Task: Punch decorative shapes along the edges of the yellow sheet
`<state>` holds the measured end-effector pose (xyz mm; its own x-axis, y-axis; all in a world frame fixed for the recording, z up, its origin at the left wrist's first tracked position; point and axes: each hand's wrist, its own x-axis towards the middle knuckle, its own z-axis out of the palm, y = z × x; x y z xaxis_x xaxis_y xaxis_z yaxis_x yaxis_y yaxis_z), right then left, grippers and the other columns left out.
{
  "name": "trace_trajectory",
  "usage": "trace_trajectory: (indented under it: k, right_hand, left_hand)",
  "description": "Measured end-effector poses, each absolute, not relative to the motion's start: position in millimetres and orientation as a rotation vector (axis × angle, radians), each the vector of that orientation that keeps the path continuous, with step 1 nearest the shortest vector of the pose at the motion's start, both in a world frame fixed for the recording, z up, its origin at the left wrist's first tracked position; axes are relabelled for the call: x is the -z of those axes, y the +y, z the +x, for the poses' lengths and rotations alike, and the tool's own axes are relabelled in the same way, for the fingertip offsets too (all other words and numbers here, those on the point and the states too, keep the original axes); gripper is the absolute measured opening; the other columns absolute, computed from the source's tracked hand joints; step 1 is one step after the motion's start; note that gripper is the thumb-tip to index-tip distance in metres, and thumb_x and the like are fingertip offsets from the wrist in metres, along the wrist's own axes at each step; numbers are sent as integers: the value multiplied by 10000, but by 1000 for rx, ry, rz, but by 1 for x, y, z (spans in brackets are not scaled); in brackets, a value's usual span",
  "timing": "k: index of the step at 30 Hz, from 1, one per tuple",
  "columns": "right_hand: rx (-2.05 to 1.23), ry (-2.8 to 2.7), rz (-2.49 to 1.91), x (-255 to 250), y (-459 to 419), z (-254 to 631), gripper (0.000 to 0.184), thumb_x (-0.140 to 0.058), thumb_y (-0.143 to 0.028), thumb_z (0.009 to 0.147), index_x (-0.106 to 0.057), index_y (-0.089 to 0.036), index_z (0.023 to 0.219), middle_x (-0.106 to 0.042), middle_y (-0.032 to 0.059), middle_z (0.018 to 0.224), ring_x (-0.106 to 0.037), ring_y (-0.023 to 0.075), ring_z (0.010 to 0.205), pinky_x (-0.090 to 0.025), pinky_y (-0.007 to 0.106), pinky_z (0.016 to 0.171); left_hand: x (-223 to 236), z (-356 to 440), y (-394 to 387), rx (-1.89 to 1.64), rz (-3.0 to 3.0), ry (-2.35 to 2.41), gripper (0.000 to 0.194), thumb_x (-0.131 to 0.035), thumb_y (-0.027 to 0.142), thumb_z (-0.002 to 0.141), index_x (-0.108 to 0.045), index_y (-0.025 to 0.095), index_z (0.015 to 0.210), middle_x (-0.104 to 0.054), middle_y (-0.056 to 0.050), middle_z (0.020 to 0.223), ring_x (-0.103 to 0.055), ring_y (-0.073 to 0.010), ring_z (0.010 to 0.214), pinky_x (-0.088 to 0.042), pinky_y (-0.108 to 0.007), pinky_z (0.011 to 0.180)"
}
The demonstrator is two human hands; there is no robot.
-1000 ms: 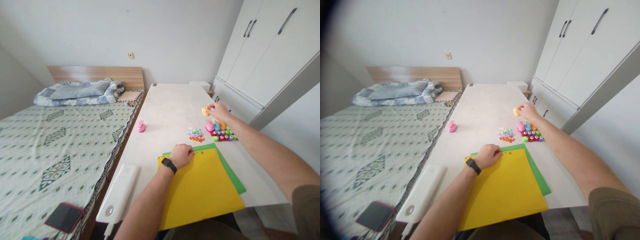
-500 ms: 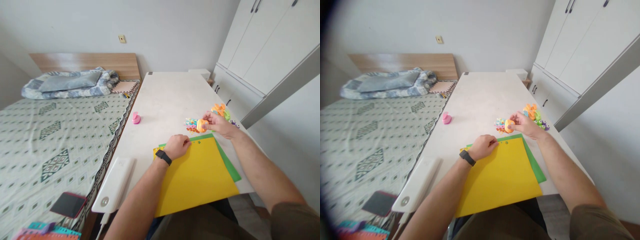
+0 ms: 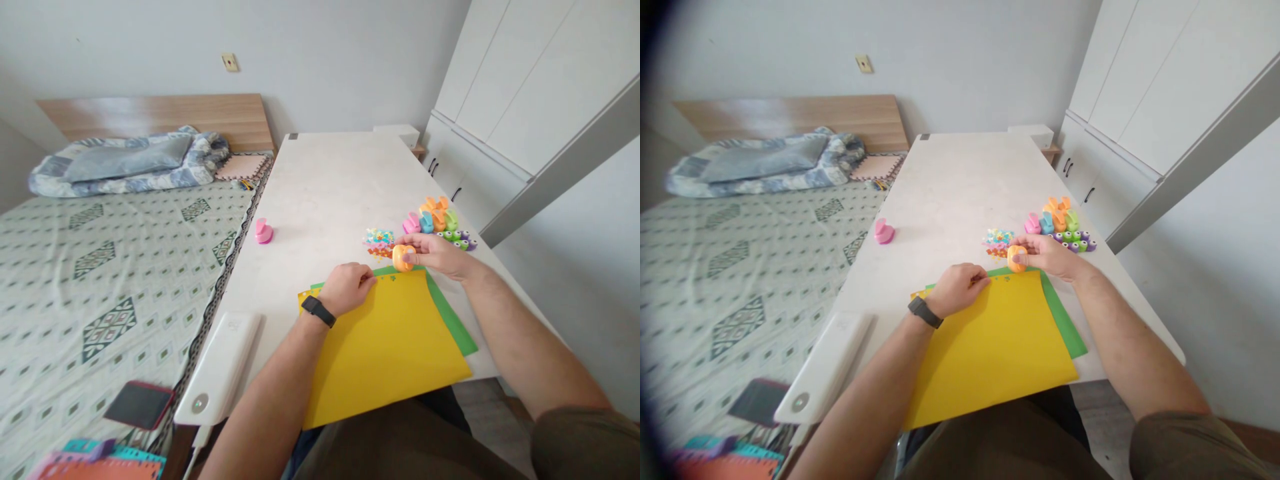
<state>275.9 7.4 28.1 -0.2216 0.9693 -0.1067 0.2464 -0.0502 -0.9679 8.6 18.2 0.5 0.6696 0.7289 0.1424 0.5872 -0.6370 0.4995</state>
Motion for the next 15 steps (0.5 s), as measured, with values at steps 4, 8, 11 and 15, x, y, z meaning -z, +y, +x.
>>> trace_trajectory:
  k: [4, 8, 11, 15]
  right_hand:
    - [-1328, -1530, -1309, -29, 6, 275, 520, -811, -435, 760, -674, -229, 1218, -709, 98, 1196, -659, 271, 1124, -526, 407, 983]
    - [-1358, -1538, -1278, -31, 4, 274, 534, -815, -416, 766, -661, -202, 1230, -709, 98, 1187, -654, 271, 1112, -517, 404, 976]
    - [-1357, -1526, -1266, -32, 3, 273, 524, -810, -405, 778, -656, -202, 1236, -704, 98, 1193, -651, 270, 1108, -509, 407, 977]
    - [-1355, -1509, -1269, -32, 3, 273, 527, -811, -408, 777, -653, -208, 1238, -703, 100, 1195, -653, 271, 1096, -506, 415, 977]
  left_hand:
    - [2, 8, 19, -487, 2473, 1015, 200, -536, 303, 946, -683, 189, 875, -696, -30, 832, -621, -154, 772, -433, -259, 716]
    - [4, 8, 21, -515, 2471, 996, 199, -540, 301, 942, -677, 187, 853, -689, -33, 811, -613, -156, 746, -424, -268, 688]
    - [5, 8, 21, -531, 2469, 989, 197, -543, 301, 941, -674, 188, 847, -687, -32, 804, -611, -156, 741, -425, -270, 689]
    - [6, 7, 21, -544, 2474, 981, 197, -542, 299, 943, -673, 188, 847, -685, -31, 798, -610, -156, 738, -426, -272, 690]
